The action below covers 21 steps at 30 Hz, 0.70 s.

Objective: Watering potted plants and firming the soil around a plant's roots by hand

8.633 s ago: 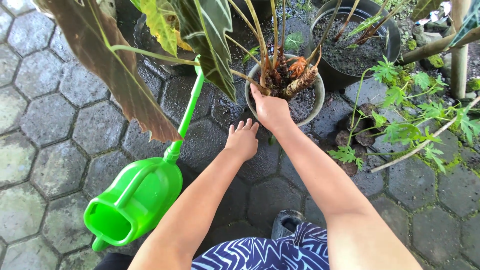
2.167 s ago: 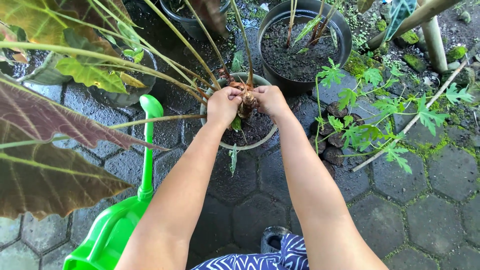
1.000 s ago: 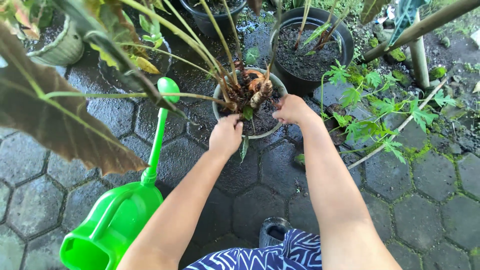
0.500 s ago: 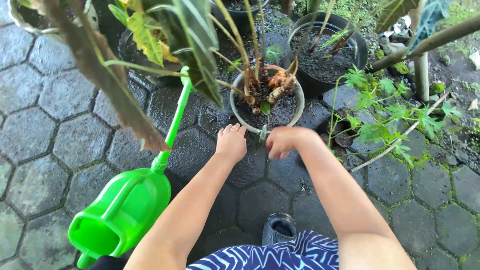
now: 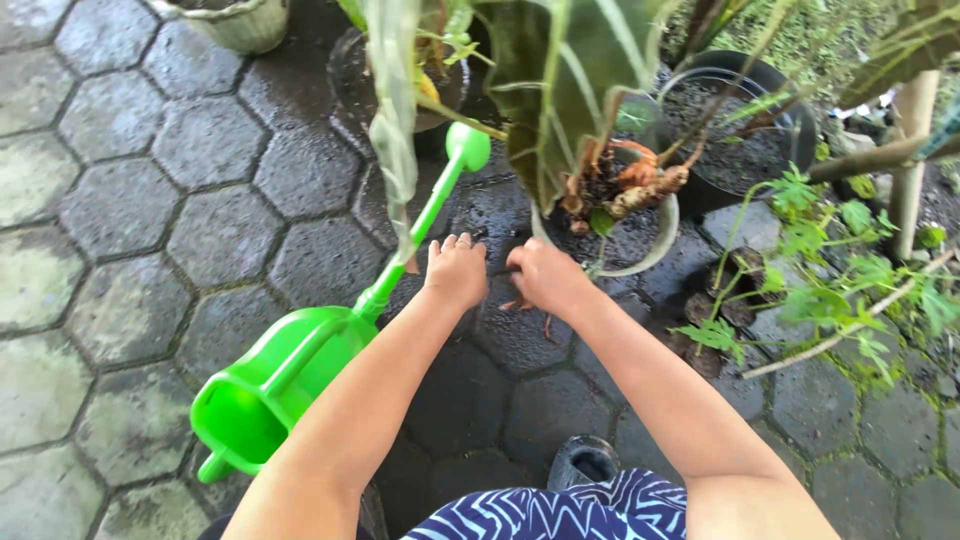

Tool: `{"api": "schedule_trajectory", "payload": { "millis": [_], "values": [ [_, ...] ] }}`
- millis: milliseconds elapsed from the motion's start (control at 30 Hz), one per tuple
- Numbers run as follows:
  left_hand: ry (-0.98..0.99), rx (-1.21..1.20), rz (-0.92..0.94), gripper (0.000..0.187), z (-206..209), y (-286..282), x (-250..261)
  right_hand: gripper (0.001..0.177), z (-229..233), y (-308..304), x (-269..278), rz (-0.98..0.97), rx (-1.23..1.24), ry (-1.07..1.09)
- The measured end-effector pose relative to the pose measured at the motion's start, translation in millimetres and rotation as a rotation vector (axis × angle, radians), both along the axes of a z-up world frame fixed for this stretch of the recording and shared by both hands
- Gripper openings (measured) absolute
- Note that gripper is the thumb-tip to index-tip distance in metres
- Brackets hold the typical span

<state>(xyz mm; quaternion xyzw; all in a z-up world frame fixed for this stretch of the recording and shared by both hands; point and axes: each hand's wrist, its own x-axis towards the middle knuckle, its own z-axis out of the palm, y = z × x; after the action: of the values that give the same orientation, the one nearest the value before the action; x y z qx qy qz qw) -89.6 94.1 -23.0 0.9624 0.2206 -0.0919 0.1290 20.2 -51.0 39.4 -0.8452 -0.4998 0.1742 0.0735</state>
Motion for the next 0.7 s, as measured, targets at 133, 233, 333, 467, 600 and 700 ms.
{"api": "schedule_trajectory", "payload": {
  "millis": [133, 233, 333, 467, 600, 700],
  "values": [
    [0.038, -0.078, 0.082, 0.048, 12.0, 11.8, -7.2, 0.022, -29.7, 22.7, 19.6, 0.022, 0.186, -0.042],
    [0.054, -0.247, 0.149, 0.051, 31.9, 8.5, -12.7, 0.025, -29.5, 35.9, 21.7, -0.199, 0.275, 0.109],
    [0.028, -0.282, 0.181, 0.062, 33.0, 7.0, -9.3, 0.035, -41.9, 48.6, 34.6, -0.349, 0.347, 0.264],
    [-0.105, -0.209, 0.226, 0.064, -4.1, 15.7, 8.9, 0.027, -37.8, 63.7, 43.3, -0.419, 0.589, 0.601],
    [-0.069, -0.347, 0.328, 0.071, -33.5, 23.6, 22.5, 0.011, -25.4, 46.6, 55.1, -0.026, 0.739, 0.045],
    [0.091, -0.249, 0.211, 0.071, 42.2, 16.7, 11.8, 0.015, -104.7, 13.3, 93.8, 0.43, 0.627, -1.069]
  ]
}}
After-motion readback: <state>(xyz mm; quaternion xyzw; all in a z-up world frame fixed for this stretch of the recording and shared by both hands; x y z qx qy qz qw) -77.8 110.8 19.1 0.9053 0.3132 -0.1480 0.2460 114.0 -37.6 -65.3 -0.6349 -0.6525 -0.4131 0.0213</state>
